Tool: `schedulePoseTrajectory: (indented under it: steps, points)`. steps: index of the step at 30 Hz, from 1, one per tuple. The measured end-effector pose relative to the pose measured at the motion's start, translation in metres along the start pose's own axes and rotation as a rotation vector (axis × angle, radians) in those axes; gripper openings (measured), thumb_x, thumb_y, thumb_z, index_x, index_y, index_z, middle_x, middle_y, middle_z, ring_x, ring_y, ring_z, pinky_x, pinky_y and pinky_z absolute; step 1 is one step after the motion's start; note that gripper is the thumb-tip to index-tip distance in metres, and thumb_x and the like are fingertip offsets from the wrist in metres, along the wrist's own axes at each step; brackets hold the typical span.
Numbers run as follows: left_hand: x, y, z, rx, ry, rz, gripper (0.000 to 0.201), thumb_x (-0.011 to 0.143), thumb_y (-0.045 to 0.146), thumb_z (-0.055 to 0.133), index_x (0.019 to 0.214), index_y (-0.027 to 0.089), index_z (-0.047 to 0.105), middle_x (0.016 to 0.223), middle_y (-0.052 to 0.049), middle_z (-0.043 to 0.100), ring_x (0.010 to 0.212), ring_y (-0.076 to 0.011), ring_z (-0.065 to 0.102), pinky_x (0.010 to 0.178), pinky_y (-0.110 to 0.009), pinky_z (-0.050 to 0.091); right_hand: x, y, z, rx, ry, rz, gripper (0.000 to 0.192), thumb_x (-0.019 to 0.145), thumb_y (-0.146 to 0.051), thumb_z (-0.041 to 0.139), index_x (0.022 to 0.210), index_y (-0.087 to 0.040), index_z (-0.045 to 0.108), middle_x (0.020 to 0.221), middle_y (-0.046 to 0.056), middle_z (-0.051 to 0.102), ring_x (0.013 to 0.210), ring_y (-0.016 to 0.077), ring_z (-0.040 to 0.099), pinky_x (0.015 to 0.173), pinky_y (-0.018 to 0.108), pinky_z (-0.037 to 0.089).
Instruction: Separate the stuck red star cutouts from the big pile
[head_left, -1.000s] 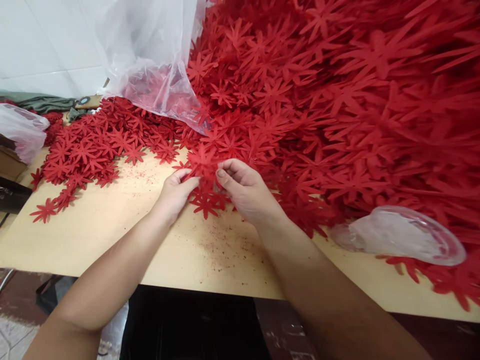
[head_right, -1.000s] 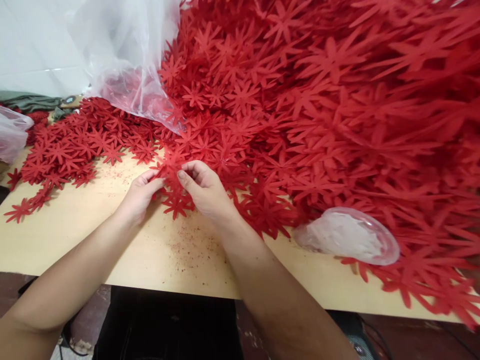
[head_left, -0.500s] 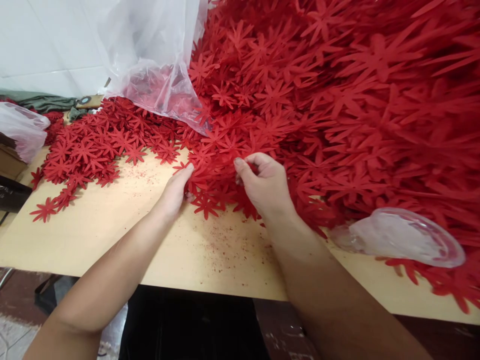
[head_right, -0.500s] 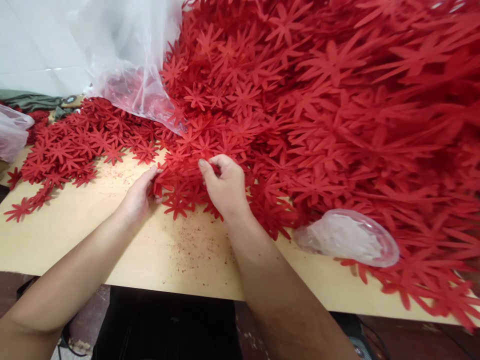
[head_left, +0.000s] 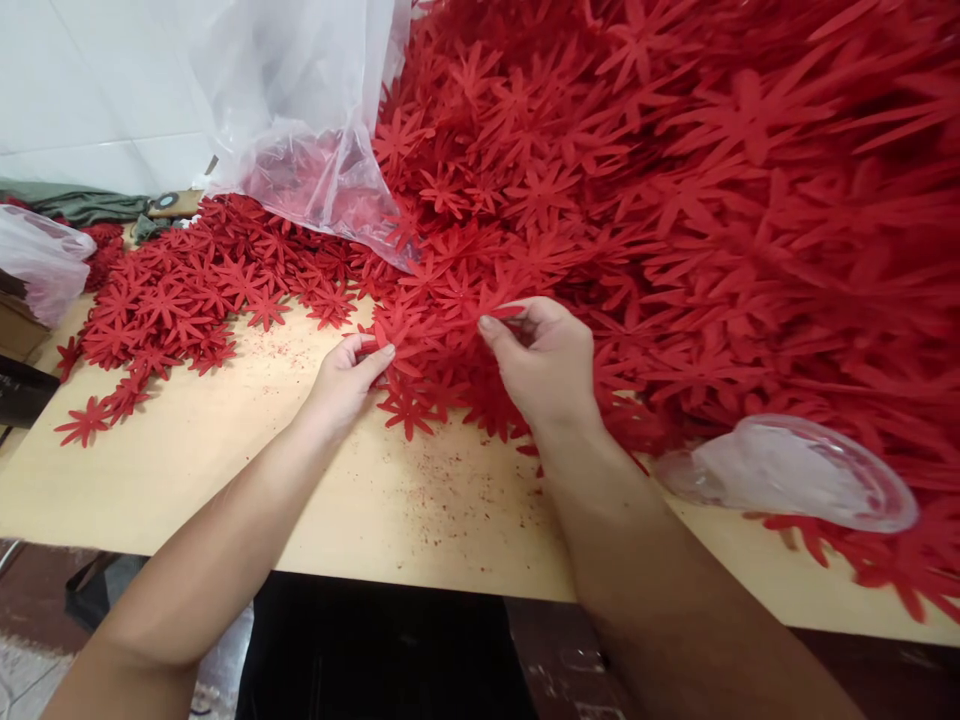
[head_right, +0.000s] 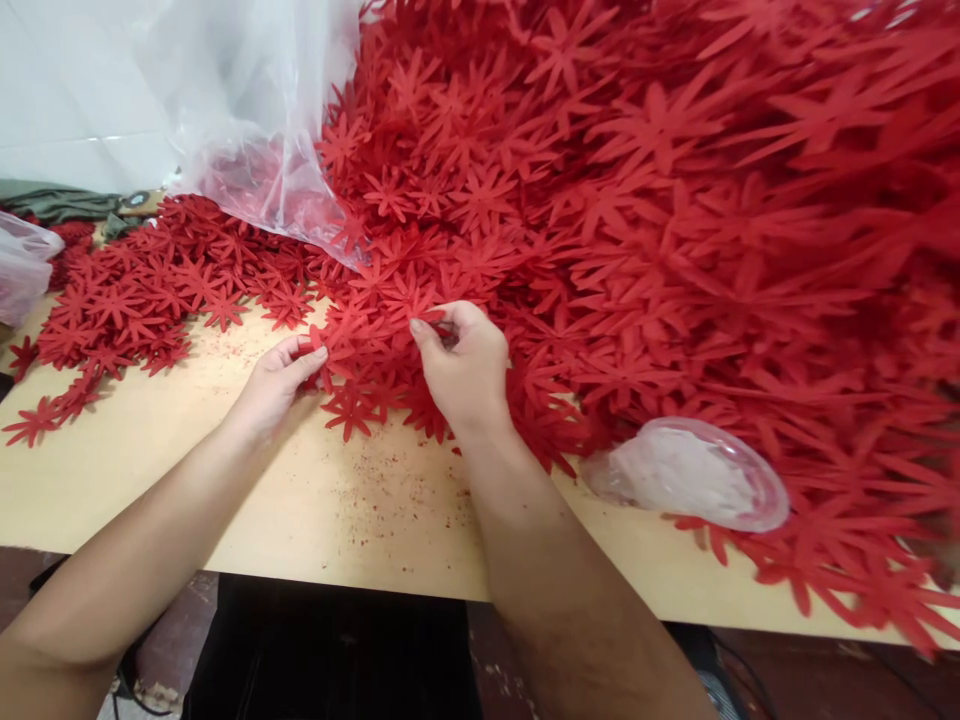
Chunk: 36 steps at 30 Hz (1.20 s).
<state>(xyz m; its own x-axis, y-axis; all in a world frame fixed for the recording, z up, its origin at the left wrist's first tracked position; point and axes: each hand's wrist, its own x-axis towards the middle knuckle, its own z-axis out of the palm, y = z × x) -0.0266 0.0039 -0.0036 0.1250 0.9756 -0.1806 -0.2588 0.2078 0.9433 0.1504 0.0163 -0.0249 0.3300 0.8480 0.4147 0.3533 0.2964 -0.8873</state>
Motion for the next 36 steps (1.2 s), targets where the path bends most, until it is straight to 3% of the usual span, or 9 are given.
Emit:
schedulePoseTrajectory:
  steps: [6,10,14,19,21,25,30,33,36]
  points:
    - [-0.001,0.003,0.001,0.019,0.013,0.020,0.012,0.075,0.017,0.064,0.068,0.018,0.054,0.053,0.006,0.055,0.046,-0.0046,0.046,0.051,-0.019,0.040,0.003,-0.002,-0.006,-0.023,0.034,0.036,0.052,0.082,-0.054,0.060,0.052,-0.023,0.031,0.050,-0.005,0.028,0.048,0.0106,0.026,0.048,0.030,0.025]
    - [0.000,0.001,-0.001,0.021,0.026,0.039,0.012,0.072,0.017,0.065,0.068,0.018,0.053,0.056,0.006,0.056,0.048,-0.0052,0.049,0.053,-0.020,0.042,0.003,-0.003,-0.003,0.093,0.034,0.033,0.039,0.075,-0.051,0.069,0.059,-0.024,0.045,0.056,-0.003,0.042,0.052,0.0118,0.036,0.050,0.029,0.033]
    - [-0.003,-0.001,0.001,0.077,0.000,0.120,0.011,0.069,0.014,0.066,0.070,0.016,0.056,0.070,0.002,0.064,0.059,-0.0065,0.055,0.063,-0.022,0.046,-0.003,-0.010,0.005,0.247,-0.134,0.103,0.032,0.065,-0.048,0.077,0.067,-0.025,0.054,0.068,0.000,0.056,0.061,0.0149,0.049,0.058,0.032,0.043]
    - [-0.010,-0.002,0.007,0.130,-0.153,0.271,0.012,0.068,0.018,0.071,0.069,0.015,0.060,0.114,-0.008,0.066,0.092,-0.0128,0.062,0.084,-0.029,0.049,-0.012,-0.025,0.010,0.308,-0.365,0.146,0.048,0.063,-0.066,0.071,0.062,-0.023,0.049,0.059,-0.003,0.046,0.059,0.0130,0.045,0.054,0.028,0.039]
    - [-0.009,-0.002,0.008,0.130,-0.162,0.267,0.012,0.068,0.018,0.072,0.070,0.015,0.061,0.105,-0.007,0.069,0.089,-0.0128,0.063,0.083,-0.029,0.050,-0.013,-0.028,0.011,0.304,-0.395,0.137,0.054,0.064,-0.071,0.067,0.058,-0.022,0.045,0.055,-0.004,0.039,0.055,0.0105,0.038,0.051,0.026,0.034]
    - [-0.006,-0.001,0.006,0.104,-0.074,0.200,0.013,0.066,0.017,0.072,0.070,0.016,0.060,0.071,0.001,0.066,0.065,-0.0088,0.059,0.071,-0.026,0.050,-0.014,-0.032,0.012,0.309,-0.437,0.157,0.056,0.061,-0.074,0.065,0.058,-0.021,0.048,0.052,-0.006,0.037,0.049,0.0076,0.030,0.046,0.024,0.029]
    - [-0.006,0.000,0.008,0.095,0.001,0.167,0.015,0.065,0.017,0.073,0.068,0.015,0.058,0.065,0.003,0.063,0.057,-0.0075,0.055,0.062,-0.024,0.048,-0.015,-0.033,0.011,0.276,-0.395,0.139,0.053,0.060,-0.072,0.068,0.060,-0.021,0.053,0.055,-0.004,0.043,0.051,0.0083,0.034,0.048,0.025,0.031]
    - [-0.004,0.001,0.007,0.100,0.047,0.170,0.014,0.066,0.015,0.072,0.067,0.015,0.058,0.063,0.004,0.062,0.056,-0.0072,0.054,0.062,-0.024,0.046,-0.011,-0.025,0.006,0.229,-0.335,0.123,0.048,0.067,-0.065,0.067,0.058,-0.021,0.049,0.053,-0.004,0.039,0.050,0.0088,0.032,0.046,0.025,0.029]
    - [0.000,0.005,0.000,0.092,0.123,0.195,0.015,0.066,0.013,0.072,0.063,0.016,0.058,0.059,0.005,0.059,0.055,-0.0066,0.051,0.062,-0.023,0.044,-0.002,-0.005,-0.002,0.172,-0.180,0.076,0.040,0.077,-0.058,0.062,0.062,-0.023,0.048,0.056,-0.003,0.043,0.050,0.0107,0.038,0.048,0.027,0.035]
